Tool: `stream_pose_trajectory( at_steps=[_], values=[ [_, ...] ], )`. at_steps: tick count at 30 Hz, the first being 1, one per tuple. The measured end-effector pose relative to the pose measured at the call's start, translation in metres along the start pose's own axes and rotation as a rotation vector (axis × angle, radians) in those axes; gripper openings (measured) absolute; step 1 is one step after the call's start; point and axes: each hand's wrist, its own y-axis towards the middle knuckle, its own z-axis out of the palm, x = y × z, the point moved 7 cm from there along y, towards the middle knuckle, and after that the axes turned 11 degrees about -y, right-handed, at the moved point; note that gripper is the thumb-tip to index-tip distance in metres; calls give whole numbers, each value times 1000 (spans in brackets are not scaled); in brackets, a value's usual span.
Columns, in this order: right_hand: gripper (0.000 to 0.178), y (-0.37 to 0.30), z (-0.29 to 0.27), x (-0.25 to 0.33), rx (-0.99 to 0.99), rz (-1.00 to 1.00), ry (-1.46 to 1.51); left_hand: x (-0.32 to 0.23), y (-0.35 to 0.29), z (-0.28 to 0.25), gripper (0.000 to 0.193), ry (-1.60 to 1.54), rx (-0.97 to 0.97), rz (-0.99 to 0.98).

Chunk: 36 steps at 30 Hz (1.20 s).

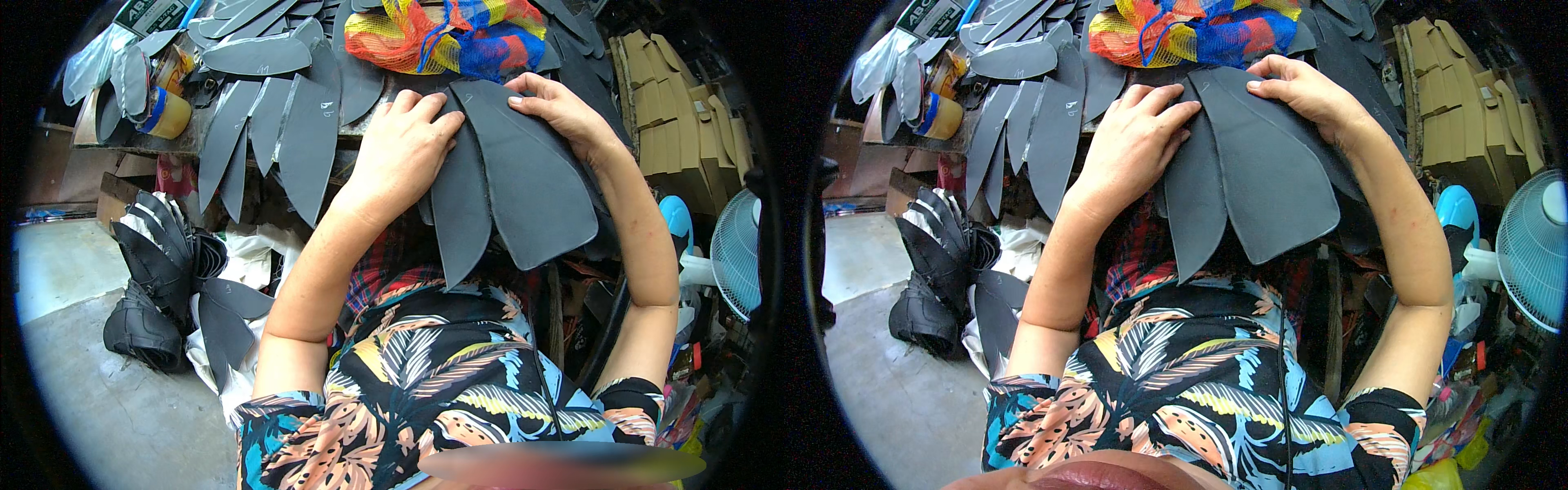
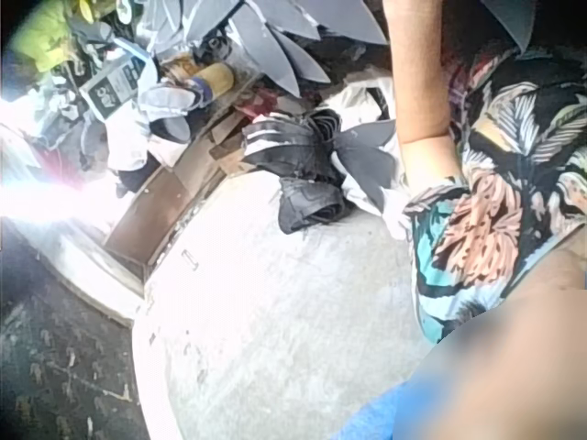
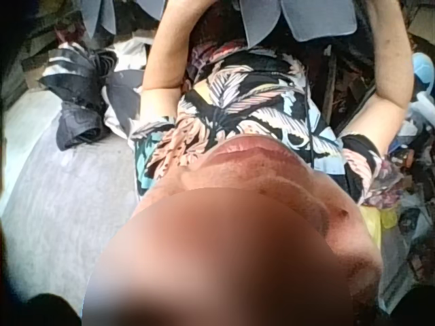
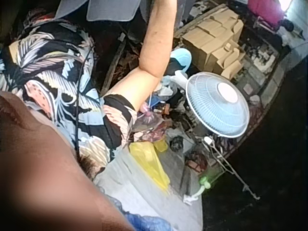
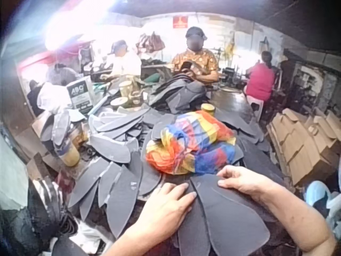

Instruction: The person repeatedly picks up gray shoe sole pieces from a pile on a workbench, places them into a colorful mesh bag, and then removes them again. The person also handles small cardboard templates, placing them into the bag and taking them out. The actions are repetitive and do not show a clear final state or destination for the items.

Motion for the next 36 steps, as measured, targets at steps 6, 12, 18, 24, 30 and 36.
stream_pose_trajectory(
  at_steps=[6, 12, 18, 24, 30, 36],
  values=[
    [30, -2, 1, -1, -9, 11, 37, 1, 2, -1, 31, -1, 65, -26],
    [30, -1, -2, 1, -34, -11, -56, 1, 6, -2, 32, 1, 115, -50],
    [32, 1, 0, 0, -17, -8, 19, 4, 6, 0, 37, -5, 77, -41],
    [32, -4, 0, 3, -68, 15, -191, 9, 10, 6, 40, 28, 22, -6],
    [58, -92, -2, 55, -500, -398, -1085, 14, 9, 9, 49, -14, 54, -72],
    [95, -150, 64, 45, -109, -592, -1079, 14, 6, 8, 60, -10, -1, -50]
  ],
)
